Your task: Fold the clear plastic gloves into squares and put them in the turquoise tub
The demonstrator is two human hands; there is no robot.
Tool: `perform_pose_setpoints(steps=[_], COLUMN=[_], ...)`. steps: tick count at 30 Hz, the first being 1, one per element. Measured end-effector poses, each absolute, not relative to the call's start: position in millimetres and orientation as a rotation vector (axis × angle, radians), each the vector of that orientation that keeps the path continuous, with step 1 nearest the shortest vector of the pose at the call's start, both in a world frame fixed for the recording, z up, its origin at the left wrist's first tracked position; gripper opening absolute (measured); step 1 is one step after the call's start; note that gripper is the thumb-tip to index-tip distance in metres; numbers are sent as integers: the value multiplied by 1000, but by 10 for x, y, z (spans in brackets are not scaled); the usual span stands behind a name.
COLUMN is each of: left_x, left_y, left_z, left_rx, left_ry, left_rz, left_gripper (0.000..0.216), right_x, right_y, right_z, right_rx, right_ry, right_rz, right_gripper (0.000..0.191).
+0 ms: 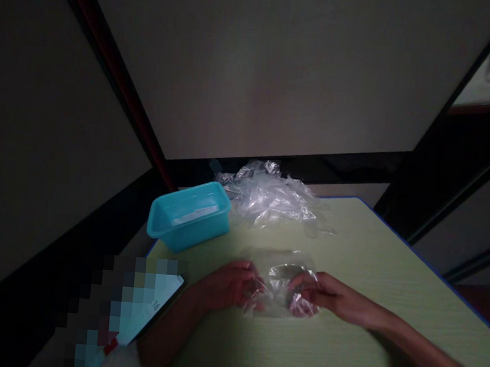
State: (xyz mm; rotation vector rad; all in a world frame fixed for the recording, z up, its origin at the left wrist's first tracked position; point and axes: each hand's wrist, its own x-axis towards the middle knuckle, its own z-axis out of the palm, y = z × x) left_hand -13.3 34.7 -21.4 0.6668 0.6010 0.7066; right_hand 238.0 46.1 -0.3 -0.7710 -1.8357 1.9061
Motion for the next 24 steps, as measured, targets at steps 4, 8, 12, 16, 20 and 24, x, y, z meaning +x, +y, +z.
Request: perform_pose_setpoints(steps=[4, 8, 12, 16, 20, 24], left_x=[-135, -186, -269, -290, -244, -193], left_y=[355, 313, 234, 170, 130, 92], left_z=[-190, -104, -59, -61, -36, -18], left_rx=[680, 730, 815, 972, 1049, 1126], left_ry=[633, 712, 858, 1049, 1090, 1140], left_rz=[707, 745, 804, 805, 729, 676], left_gripper=[18, 31, 40, 51, 47, 32], right_x=[2340, 2325, 2328, 2321, 2316, 2324], right_y=[481, 487, 461, 446, 451, 453], right_z=[-61, -78, -58, -34, -55, -82], right_rx=[-879, -937, -981, -990, -1016, -1041], right_ry=[-1726, -1679, -1627, -1594, -1556, -1539], right_rz=[1905, 1881, 1862, 1868, 1877, 1869], right_gripper=[33, 38, 37, 36, 40, 41])
